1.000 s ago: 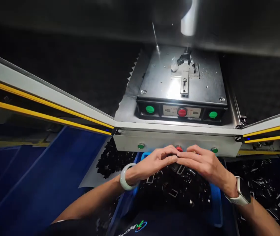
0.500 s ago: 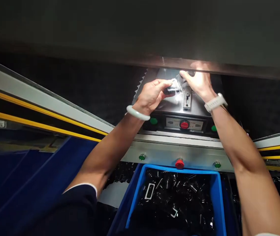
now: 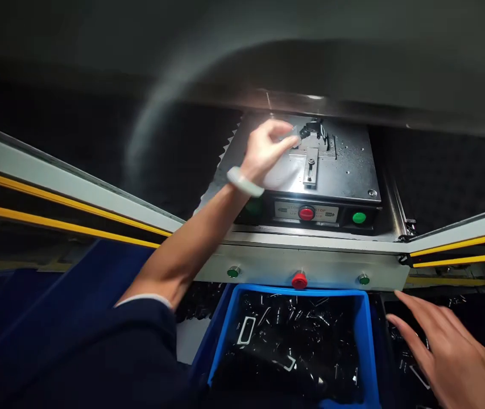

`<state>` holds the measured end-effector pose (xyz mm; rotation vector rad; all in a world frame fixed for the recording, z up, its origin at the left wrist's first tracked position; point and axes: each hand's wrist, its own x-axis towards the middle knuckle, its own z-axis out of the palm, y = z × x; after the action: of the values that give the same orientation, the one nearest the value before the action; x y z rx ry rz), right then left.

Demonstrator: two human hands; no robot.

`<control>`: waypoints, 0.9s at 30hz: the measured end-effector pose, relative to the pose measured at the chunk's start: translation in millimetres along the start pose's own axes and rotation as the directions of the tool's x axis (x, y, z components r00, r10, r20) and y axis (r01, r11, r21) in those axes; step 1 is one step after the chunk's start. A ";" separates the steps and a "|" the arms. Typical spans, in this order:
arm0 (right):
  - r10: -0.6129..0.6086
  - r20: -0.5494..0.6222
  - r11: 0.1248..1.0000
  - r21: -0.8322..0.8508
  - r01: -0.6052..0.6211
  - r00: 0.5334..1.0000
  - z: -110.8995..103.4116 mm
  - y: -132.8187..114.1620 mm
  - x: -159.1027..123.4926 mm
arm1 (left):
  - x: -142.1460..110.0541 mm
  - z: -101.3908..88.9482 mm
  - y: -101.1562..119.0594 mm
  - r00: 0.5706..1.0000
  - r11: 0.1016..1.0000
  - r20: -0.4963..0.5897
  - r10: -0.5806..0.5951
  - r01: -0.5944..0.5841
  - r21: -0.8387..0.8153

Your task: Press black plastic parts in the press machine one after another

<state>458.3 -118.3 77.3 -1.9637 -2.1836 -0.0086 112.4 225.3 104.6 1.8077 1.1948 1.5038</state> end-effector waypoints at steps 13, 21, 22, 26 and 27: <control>0.122 0.244 0.950 0.251 -0.184 0.962 90.2 -1.4 68.5 | -260.5 -148.3 -40.1 0.875 0.835 0.347 -0.337 0.108 0.540; 0.107 0.093 0.990 0.086 -0.115 0.990 82.4 -32.5 39.4 | -263.8 -120.6 -3.9 0.913 0.706 0.279 -0.296 0.013 0.708; 0.079 0.149 0.995 0.043 -0.087 0.986 78.7 -40.9 26.0 | -264.8 -109.6 8.2 0.907 0.723 0.326 -0.266 -0.036 0.690; 0.007 0.638 1.000 -0.016 0.004 0.770 75.0 -76.5 -30.4 | -272.3 -41.5 59.4 0.684 0.875 0.724 -0.091 -0.292 0.386; 0.000 0.702 1.000 -0.012 0.012 0.712 76.9 -83.2 -41.2 | -275.7 -21.5 69.1 0.580 0.886 0.814 -0.041 -0.356 0.298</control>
<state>369.0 -157.6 6.6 -2.2095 -2.6054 0.8752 111.6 -48.4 24.9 2.5372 0.9067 0.2863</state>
